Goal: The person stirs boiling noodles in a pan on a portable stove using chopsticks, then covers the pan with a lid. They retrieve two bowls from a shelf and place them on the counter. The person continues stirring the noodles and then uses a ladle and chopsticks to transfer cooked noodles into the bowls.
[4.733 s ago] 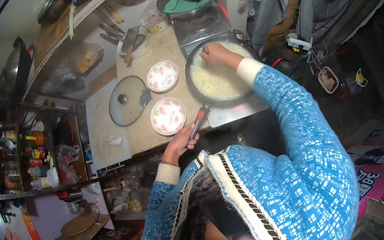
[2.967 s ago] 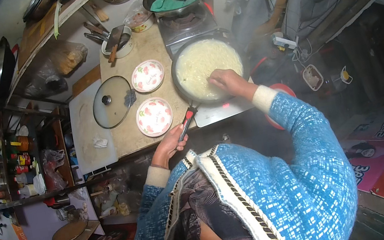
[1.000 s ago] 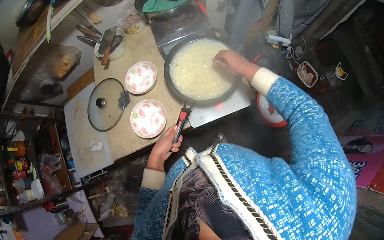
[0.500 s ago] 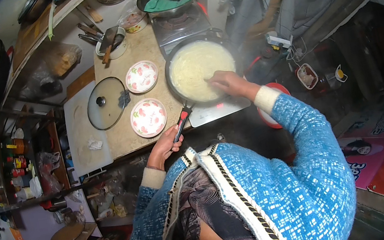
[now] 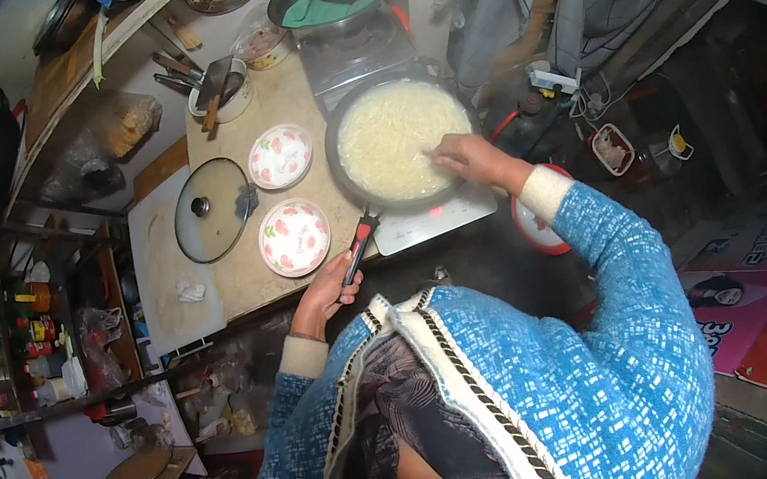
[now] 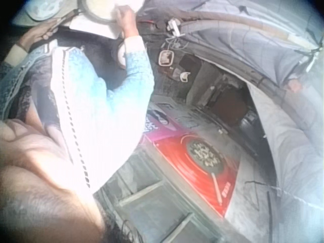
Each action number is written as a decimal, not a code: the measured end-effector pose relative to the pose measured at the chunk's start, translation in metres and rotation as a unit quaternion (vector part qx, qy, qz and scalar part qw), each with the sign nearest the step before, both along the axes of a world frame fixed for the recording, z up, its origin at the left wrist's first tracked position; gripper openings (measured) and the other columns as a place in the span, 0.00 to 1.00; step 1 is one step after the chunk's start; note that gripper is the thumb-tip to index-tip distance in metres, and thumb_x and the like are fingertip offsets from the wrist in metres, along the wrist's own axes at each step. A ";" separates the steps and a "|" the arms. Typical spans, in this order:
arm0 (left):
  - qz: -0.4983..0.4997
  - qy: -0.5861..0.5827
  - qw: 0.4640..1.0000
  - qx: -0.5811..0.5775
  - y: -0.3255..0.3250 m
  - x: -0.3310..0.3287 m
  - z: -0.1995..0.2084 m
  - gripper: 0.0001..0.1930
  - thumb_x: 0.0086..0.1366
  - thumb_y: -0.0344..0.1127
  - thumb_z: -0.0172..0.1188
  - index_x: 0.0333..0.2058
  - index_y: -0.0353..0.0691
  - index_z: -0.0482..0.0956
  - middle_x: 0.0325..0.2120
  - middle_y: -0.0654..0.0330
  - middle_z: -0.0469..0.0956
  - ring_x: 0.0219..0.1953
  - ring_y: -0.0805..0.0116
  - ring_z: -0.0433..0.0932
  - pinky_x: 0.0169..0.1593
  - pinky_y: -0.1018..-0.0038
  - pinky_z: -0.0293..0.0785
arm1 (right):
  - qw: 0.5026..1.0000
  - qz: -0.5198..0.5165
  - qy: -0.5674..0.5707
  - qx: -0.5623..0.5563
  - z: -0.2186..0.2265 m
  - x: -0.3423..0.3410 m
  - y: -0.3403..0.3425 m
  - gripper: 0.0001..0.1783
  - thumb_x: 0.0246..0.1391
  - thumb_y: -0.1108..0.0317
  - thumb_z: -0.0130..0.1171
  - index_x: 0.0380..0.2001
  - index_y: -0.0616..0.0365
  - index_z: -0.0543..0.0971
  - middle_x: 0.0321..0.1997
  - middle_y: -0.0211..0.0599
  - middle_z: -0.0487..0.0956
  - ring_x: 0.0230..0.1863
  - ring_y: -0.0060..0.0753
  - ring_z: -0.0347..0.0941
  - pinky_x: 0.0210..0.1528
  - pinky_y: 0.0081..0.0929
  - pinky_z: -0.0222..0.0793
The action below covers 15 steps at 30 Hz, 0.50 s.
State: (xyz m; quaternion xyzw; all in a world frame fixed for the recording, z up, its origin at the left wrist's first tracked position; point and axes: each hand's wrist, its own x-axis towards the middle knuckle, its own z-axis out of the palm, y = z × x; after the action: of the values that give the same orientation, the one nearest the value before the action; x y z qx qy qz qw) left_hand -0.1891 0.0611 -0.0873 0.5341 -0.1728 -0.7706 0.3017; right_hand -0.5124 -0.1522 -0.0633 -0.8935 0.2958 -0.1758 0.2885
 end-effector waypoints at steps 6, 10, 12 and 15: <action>-0.002 0.000 1.000 -0.001 0.002 -0.001 -0.001 0.14 0.76 0.47 0.43 0.47 0.45 0.68 0.25 0.65 0.69 0.16 0.84 0.58 0.16 0.87 0.55 | 0.998 0.054 -0.026 0.016 -0.007 0.021 0.024 0.15 0.59 0.69 0.55 0.49 0.57 0.79 0.38 0.46 0.77 0.41 0.50 0.75 0.46 0.38 0.70; 0.000 0.003 1.000 0.002 0.002 -0.001 -0.001 0.14 0.76 0.47 0.43 0.50 0.45 0.67 0.25 0.66 0.68 0.17 0.84 0.58 0.16 0.87 0.54 | 0.997 0.062 -0.034 -0.023 -0.017 0.049 0.014 0.15 0.59 0.69 0.54 0.48 0.58 0.79 0.37 0.47 0.76 0.40 0.51 0.75 0.44 0.39 0.71; 0.002 0.005 1.000 0.003 0.002 -0.001 -0.001 0.15 0.76 0.47 0.43 0.51 0.45 0.67 0.25 0.66 0.68 0.17 0.84 0.58 0.17 0.87 0.54 | 0.998 0.055 -0.018 -0.038 -0.020 0.060 0.003 0.14 0.58 0.70 0.54 0.46 0.58 0.79 0.36 0.48 0.76 0.39 0.52 0.75 0.44 0.40 0.71; 0.005 0.003 1.000 0.001 0.003 -0.001 -0.001 0.15 0.76 0.47 0.43 0.51 0.46 0.67 0.25 0.66 0.69 0.17 0.85 0.58 0.17 0.87 0.54 | 0.998 0.035 0.016 -0.055 -0.022 0.071 -0.016 0.11 0.57 0.69 0.54 0.42 0.59 0.79 0.36 0.49 0.75 0.40 0.53 0.75 0.44 0.42 0.70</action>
State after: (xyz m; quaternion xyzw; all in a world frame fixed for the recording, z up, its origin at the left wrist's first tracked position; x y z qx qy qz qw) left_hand -0.1902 0.0644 -0.0888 0.5330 -0.1683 -0.7711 0.3052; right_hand -0.4417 -0.1683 -0.0856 -0.9205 0.2587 -0.1676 0.2400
